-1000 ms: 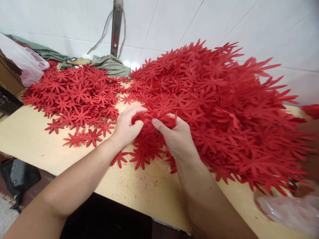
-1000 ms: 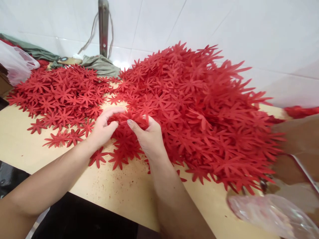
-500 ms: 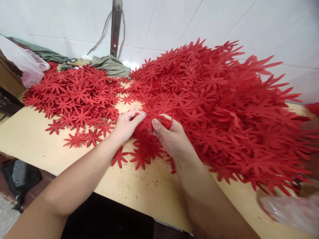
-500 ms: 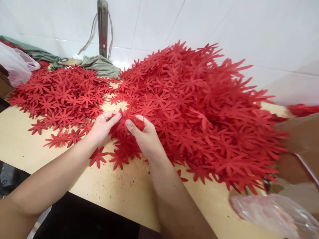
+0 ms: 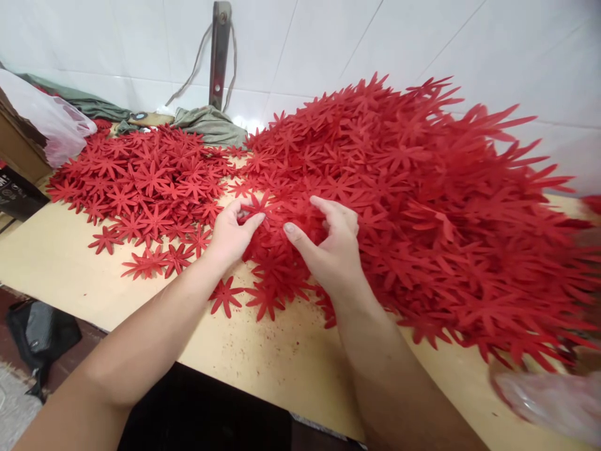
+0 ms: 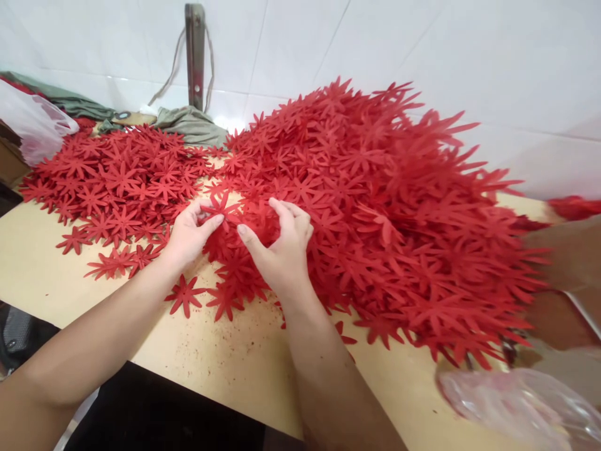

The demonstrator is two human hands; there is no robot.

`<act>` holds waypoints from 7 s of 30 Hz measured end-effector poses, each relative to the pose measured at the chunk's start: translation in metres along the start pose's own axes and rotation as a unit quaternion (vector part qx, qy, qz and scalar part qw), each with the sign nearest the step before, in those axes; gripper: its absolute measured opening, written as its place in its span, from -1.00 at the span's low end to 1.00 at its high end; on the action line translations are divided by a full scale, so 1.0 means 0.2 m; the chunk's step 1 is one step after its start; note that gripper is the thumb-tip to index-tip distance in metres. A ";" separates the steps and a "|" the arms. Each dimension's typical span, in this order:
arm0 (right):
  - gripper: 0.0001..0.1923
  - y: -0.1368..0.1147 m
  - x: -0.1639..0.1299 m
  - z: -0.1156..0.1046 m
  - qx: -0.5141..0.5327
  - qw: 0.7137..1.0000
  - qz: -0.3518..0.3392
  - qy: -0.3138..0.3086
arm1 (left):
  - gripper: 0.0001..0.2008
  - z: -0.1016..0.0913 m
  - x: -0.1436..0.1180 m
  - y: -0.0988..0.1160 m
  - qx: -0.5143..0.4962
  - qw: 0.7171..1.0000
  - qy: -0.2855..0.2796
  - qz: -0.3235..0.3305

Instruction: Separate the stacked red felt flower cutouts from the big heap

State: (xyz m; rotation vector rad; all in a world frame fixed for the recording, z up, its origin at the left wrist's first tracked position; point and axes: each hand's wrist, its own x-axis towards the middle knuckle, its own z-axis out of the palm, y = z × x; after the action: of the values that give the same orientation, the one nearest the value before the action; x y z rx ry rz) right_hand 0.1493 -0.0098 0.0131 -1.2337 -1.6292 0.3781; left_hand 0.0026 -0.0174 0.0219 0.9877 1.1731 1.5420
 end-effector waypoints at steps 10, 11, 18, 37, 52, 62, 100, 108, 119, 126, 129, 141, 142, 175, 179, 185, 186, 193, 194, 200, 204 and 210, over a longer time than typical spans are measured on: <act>-0.62 -0.05 -0.05 0.06 0.235 0.957 0.097 -0.143 | -0.93 0.01 -0.02 -0.03 -0.001 0.996 -0.061 -0.060; -0.64 -0.05 -0.05 0.06 0.264 0.946 0.114 -0.149 | -0.91 0.01 -0.02 -0.04 0.006 0.996 -0.070 -0.063; -0.73 -0.09 -0.03 0.04 0.307 0.930 0.158 -0.122 | -0.84 0.00 -0.03 -0.06 0.112 0.987 -0.107 -0.035; -0.70 0.01 0.05 -0.01 0.331 0.916 0.226 -0.006 | -0.75 -0.04 0.03 -0.05 0.181 0.979 -0.006 0.095; -0.55 -0.07 -0.02 0.01 0.132 0.976 0.127 -0.115 | -0.72 0.03 -0.09 -0.02 0.041 0.987 -0.156 -0.001; -0.63 -0.08 -0.02 0.03 0.251 0.942 0.136 -0.174 | -0.88 0.03 -0.04 -0.01 -0.076 0.995 -0.027 -0.066; -0.78 -0.06 -0.03 0.03 0.331 0.914 0.179 -0.151 | -0.62 -0.01 -0.03 -0.06 0.140 0.984 -0.098 -0.056; -0.74 -0.01 0.04 -0.02 0.364 0.915 0.174 0.017 | -0.54 -0.01 -0.03 -0.04 0.201 0.974 -0.095 -0.037; -0.78 -0.07 -0.03 0.04 0.316 0.919 0.213 -0.104 | -0.53 -0.01 -0.04 -0.06 0.200 0.969 -0.145 -0.021; -0.77 0.01 0.05 0.00 0.342 0.916 0.205 0.034 | -0.59 -0.02 -0.02 -0.07 0.210 0.972 -0.105 0.030; -0.71 0.05 0.07 -0.02 0.361 0.908 0.208 0.056 | -0.77 -0.04 0.00 -0.08 0.234 0.967 -0.054 0.090; -0.51 -0.07 0.00 0.00 0.104 0.988 0.057 -0.101 | -0.75 0.00 -0.06 -0.01 0.100 0.986 -0.115 0.063; -0.51 -0.08 0.00 0.00 0.113 0.986 0.053 -0.112 | -0.75 0.01 -0.07 -0.01 0.078 0.990 -0.112 0.035; -0.80 -0.03 0.06 -0.02 0.324 0.917 0.229 -0.041 | -0.77 -0.06 0.04 -0.05 0.159 0.977 -0.019 0.144; -0.83 -0.05 0.05 0.00 0.297 0.931 0.210 -0.045 | -0.73 -0.04 0.00 -0.05 0.134 0.980 -0.055 0.134; -0.87 -0.05 0.03 0.02 0.278 0.948 0.138 -0.070 | -0.69 0.00 -0.04 -0.05 0.012 0.989 -0.148 -0.017; -0.88 -0.05 0.02 0.03 0.277 0.949 0.131 -0.074 | -0.68 0.01 -0.04 -0.05 0.000 0.989 -0.149 -0.025; -0.89 -0.01 0.02 0.04 0.234 0.965 0.115 -0.035 | -0.80 0.00 -0.02 -0.03 -0.015 0.996 -0.086 -0.018; -0.88 0.00 0.03 0.04 0.223 0.967 0.120 -0.015 | -0.82 0.00 -0.01 -0.03 -0.010 0.997 -0.072 -0.015; -0.84 0.04 0.09 -0.02 0.238 0.953 0.180 0.054 | -0.83 -0.01 0.01 -0.02 0.036 0.999 -0.025 0.011; -0.78 -0.03 0.08 -0.04 0.195 0.968 0.155 0.027 | -0.78 -0.01 0.00 -0.04 0.101 0.991 -0.063 0.060; -0.76 -0.07 0.09 -0.05 0.194 0.970 0.144 0.035 | -0.76 -0.03 0.01 -0.04 0.129 0.984 -0.059 0.110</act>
State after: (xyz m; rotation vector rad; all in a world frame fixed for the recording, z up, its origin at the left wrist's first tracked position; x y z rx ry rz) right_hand 0.1513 -0.0038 0.0365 -1.1653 -1.2399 0.7867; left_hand -0.0029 -0.0152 0.0119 1.4022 1.2329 1.5006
